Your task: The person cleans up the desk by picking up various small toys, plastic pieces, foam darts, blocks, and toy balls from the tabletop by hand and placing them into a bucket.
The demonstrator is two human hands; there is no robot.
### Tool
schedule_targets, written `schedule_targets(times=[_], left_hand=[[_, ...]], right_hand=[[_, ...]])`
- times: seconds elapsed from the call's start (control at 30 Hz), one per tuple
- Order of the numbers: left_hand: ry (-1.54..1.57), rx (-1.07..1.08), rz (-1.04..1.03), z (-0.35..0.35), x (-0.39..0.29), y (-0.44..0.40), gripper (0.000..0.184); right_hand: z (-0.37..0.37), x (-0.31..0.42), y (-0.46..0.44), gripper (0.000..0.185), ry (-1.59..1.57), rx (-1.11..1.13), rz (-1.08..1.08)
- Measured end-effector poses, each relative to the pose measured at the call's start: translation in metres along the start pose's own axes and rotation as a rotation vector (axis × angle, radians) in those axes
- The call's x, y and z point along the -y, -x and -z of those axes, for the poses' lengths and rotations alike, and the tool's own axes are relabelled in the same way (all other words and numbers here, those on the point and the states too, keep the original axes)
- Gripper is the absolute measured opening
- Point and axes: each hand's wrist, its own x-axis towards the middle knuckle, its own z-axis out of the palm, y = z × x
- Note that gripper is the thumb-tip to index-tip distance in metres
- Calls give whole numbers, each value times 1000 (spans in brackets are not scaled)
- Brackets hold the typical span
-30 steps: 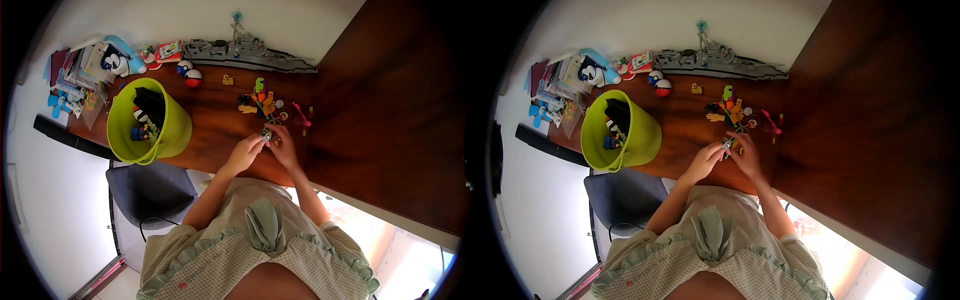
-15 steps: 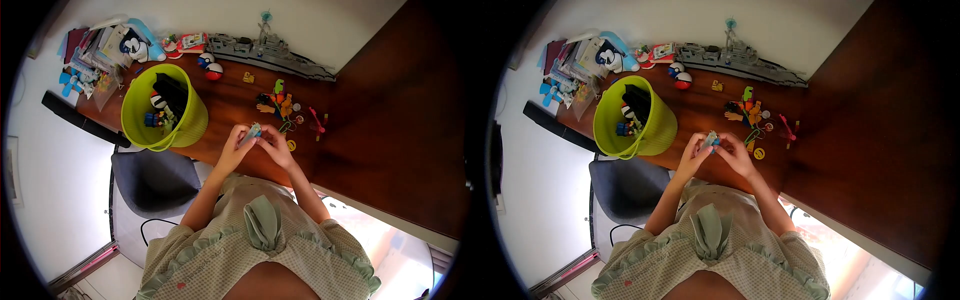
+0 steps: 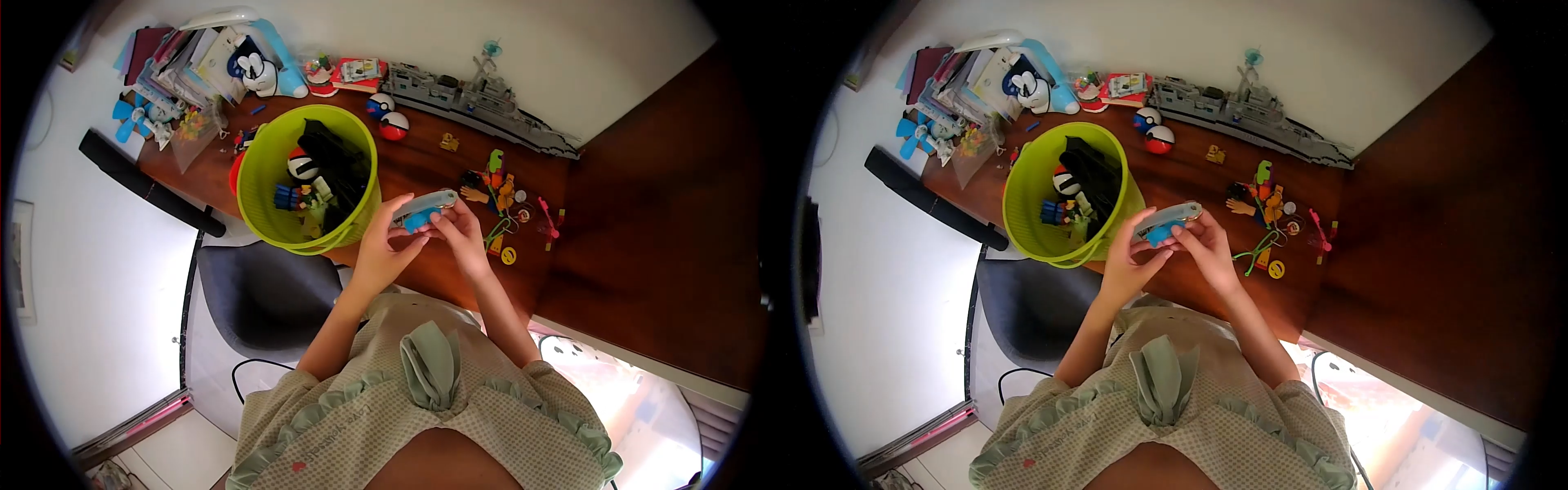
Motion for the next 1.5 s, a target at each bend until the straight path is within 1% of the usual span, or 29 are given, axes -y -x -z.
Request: schedule_targets(times=[0.07, 0.1, 0.17, 0.27, 0.33, 0.37, 0.47, 0.5, 0.6, 0.63, 0.7, 0.73, 0.77, 0.8, 0.9, 0.97, 1.07, 1.2, 1.4, 1.5], left_hand=[[5, -25, -12, 15, -8, -4, 53], [-44, -80, -8, 21, -11, -4, 50], [-110, -45, -9, 41, -17, -7, 48], [-122, -31, -12, 67, -22, -12, 43], [-104, -28, -18, 84, -19, -13, 43], [-101, -19, 11, 94, -20, -14, 44], [-108, 6, 42, 122, -16, -15, 44], [-123, -7, 35, 131, -14, -16, 45], [-171, -42, 14, 156, -10, -17, 45], [-246, -43, -26, 166, -9, -19, 43], [-365, -19, 39, 183, -13, -21, 39], [-424, -7, 72, 191, -13, -21, 38], [-480, 3, -13, 198, -8, -22, 36], [-533, 33, -45, 205, -7, -24, 35], [-675, 125, -134, 223, -5, -32, 34], [-751, 184, -181, 232, 2, -36, 31], [-814, 263, -136, 240, 9, -41, 28], [-841, 259, -141, 243, 21, -45, 25], [-892, 183, -118, 243, 25, -48, 24], [-878, 141, -133, 241, 24, -48, 24]], right_hand=[[-12, -2, -7, 25, 7, 16, -33], [-20, -1, -11, 25, 15, 30, -42], [-34, 1, -18, 26, 31, 58, -60], [-45, -7, -31, 29, 132, 122, -35], [-63, -1, -37, 33, 145, 80, 35], [-72, 1, -39, 35, 151, 59, 71], [-84, 1, -49, 42, 195, 142, 63], [-88, -6, -56, 41, 315, 182, 156], [-103, -8, -66, 34, 525, 206, 105], [-112, -4, -69, 32, 665, 193, 131], [-128, 1, -74, 29, 945, 165, 183], [-132, -3, -78, 29, 997, 162, 236], [-135, -8, -81, 28, 1049, 158, 290], [-138, -13, -84, 28, 1101, 155, 344], [-142, -19, -88, 25, 1300, 239, 360], [-146, -23, -90, 22, 1357, 301, 301], [-150, -32, -94, 19, 1437, 372, 215], [-155, -42, -97, 17, 1518, 445, 129], [-162, -55, -99, 17, 1601, 455, 142], [-168, -50, -100, 19, 1570, 451, 134]])
